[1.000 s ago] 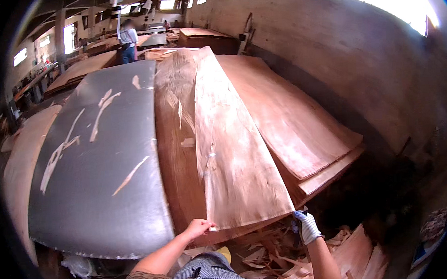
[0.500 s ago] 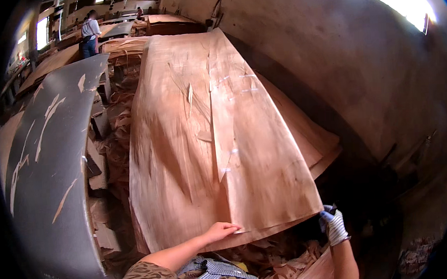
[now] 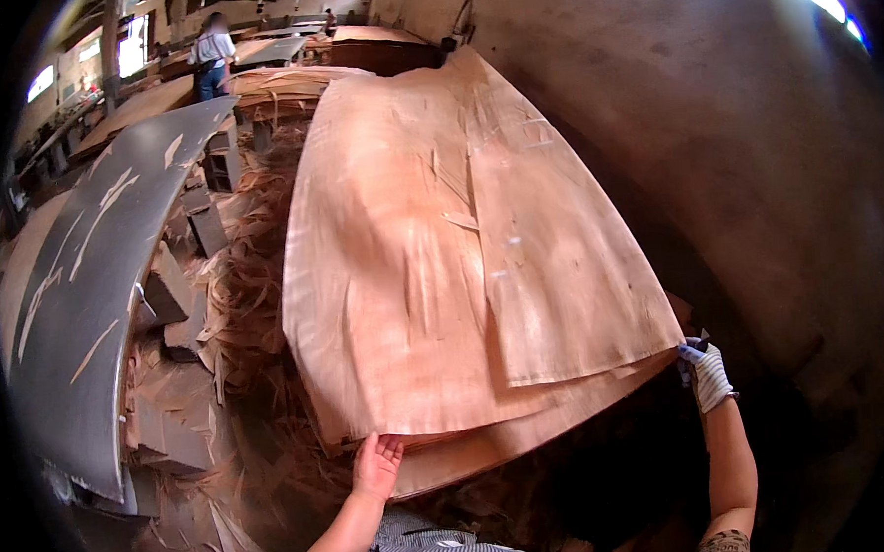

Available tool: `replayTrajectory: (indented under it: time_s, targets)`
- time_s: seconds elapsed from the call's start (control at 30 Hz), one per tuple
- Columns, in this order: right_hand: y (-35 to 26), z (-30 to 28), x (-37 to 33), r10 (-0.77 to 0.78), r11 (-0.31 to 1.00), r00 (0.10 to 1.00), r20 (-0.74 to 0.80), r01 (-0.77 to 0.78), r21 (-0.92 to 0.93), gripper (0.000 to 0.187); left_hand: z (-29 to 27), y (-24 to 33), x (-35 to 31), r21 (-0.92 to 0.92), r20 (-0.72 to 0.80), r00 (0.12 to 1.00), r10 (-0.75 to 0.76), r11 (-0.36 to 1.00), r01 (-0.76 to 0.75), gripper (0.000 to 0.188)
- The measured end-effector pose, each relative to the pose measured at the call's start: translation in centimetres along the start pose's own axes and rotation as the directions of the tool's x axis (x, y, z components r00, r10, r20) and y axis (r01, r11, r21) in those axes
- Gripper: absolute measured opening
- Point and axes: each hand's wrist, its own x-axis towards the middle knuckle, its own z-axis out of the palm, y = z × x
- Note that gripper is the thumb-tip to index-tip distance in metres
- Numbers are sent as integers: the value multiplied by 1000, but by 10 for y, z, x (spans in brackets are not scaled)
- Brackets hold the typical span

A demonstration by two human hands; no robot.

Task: The person repairs wood veneer by cutting away damaged sections with a utility knife, peeling them back, and applying new veneer strips with adhesive tape.

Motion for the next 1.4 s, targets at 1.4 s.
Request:
replayTrajectory:
  time_s: [1.4]
  targets:
    - [200,-80,218,172,984,985,0,-171,55,20,-36,-52,90,207,-500,564,657,724,-658,29]
